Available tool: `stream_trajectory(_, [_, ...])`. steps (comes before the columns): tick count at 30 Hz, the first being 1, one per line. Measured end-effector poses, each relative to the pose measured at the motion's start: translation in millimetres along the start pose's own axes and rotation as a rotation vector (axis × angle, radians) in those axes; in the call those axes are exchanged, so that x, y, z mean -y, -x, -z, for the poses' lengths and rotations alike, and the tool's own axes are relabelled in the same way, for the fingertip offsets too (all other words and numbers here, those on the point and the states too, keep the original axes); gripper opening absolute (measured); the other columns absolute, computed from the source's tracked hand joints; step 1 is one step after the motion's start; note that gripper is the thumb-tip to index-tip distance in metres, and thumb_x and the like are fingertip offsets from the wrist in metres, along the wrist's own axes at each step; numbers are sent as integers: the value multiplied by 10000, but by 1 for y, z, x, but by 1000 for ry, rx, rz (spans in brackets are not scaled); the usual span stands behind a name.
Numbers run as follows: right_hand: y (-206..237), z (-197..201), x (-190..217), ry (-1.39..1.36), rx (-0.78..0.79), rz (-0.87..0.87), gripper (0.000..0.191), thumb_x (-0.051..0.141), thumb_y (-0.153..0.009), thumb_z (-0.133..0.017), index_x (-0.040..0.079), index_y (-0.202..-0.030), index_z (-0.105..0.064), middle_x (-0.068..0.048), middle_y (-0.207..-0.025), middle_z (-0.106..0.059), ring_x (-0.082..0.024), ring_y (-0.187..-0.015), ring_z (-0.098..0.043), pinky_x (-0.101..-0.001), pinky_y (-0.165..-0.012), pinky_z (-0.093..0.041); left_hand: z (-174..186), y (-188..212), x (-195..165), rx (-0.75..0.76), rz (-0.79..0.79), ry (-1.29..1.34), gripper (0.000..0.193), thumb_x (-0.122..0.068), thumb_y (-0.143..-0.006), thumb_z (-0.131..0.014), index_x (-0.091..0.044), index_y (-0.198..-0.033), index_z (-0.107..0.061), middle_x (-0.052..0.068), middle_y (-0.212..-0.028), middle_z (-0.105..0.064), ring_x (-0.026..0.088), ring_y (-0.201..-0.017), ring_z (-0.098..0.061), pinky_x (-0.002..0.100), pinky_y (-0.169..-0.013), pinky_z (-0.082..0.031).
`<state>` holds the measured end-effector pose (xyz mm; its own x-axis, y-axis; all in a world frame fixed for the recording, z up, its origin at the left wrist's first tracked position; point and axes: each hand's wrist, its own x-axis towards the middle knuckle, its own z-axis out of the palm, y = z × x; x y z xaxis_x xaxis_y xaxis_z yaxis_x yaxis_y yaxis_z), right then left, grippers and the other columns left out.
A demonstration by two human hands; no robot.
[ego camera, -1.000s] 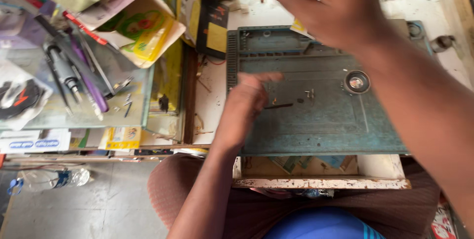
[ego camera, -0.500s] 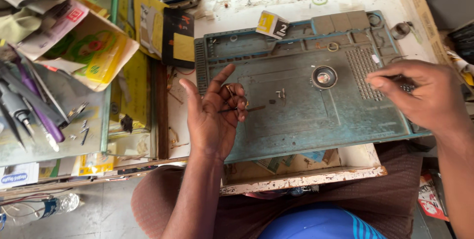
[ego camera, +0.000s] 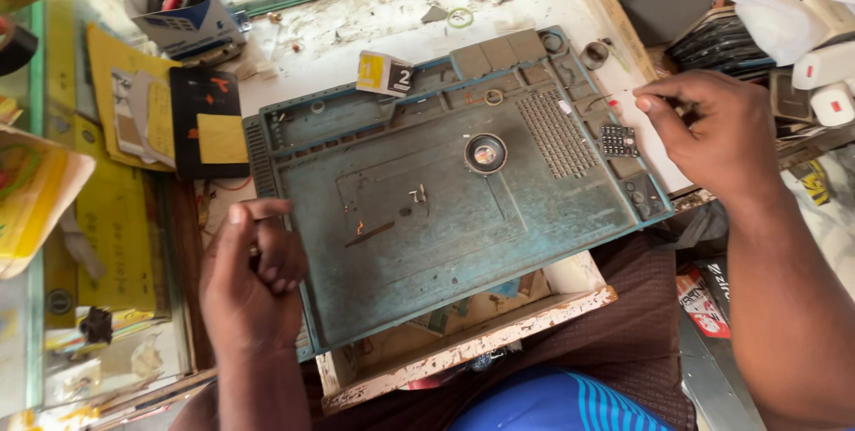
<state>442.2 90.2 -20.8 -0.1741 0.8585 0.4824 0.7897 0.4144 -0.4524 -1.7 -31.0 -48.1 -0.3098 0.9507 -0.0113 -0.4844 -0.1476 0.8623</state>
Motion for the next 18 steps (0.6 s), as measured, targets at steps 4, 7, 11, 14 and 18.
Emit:
stream_trajectory(4, [-11, -1, -5, 118, 26, 56, 121, 112, -1035, -758, 100, -1155, -769, -115, -1100, -744, -202, -805, -711, -318, -645, -555, 4, -1, 0, 8, -37, -1, 377, -297, -1095, -526, 58, -1038, -638, -49, -613, -299, 75, -549, -296, 260, -525, -271])
stream_trajectory(7, [-20, -9, -15, 319, 56, 160, 90, 164, -1018, -780, 126, -1100, -786, -90, -998, -742, -270, -914, -712, -395, -801, -571, 3, -2, 4, 32, -48, -51, 341, -266, -1087, -559, 55, -1018, -651, -53, -620, -305, 80, -573, -310, 260, -552, -283])
stream_trajectory(11, [-40, -24, -28, 426, 153, 199, 132, 175, -997, -743, 178, -1118, -797, -48, -1038, -748, -264, -995, -710, -418, -858, -569, 2, -2, 9, 44, -61, -140, 290, -234, -1058, -590, 41, -1023, -675, -59, -619, -340, 70, -577, -319, 249, -540, -272])
stream_trajectory(14, [-62, -35, -31, 516, 240, 237, 138, 244, -980, -722, 213, -1083, -810, -29, -1046, -759, -261, -1018, -709, -439, -875, -565, 0, -3, 13, 53, -43, -210, 260, -213, -1044, -597, 30, -1011, -685, -46, -613, -409, 53, -554, -308, 235, -519, -246])
stream_trajectory(18, [-90, -46, -24, 642, 468, 180, 170, 354, -926, -718, 247, -1011, -820, -2, -997, -767, -258, -998, -710, -456, -854, -565, -5, -4, 17, 60, -60, -293, 202, -178, -1030, -631, 10, -1002, -697, -66, -617, -423, 36, -557, -306, 230, -526, -243])
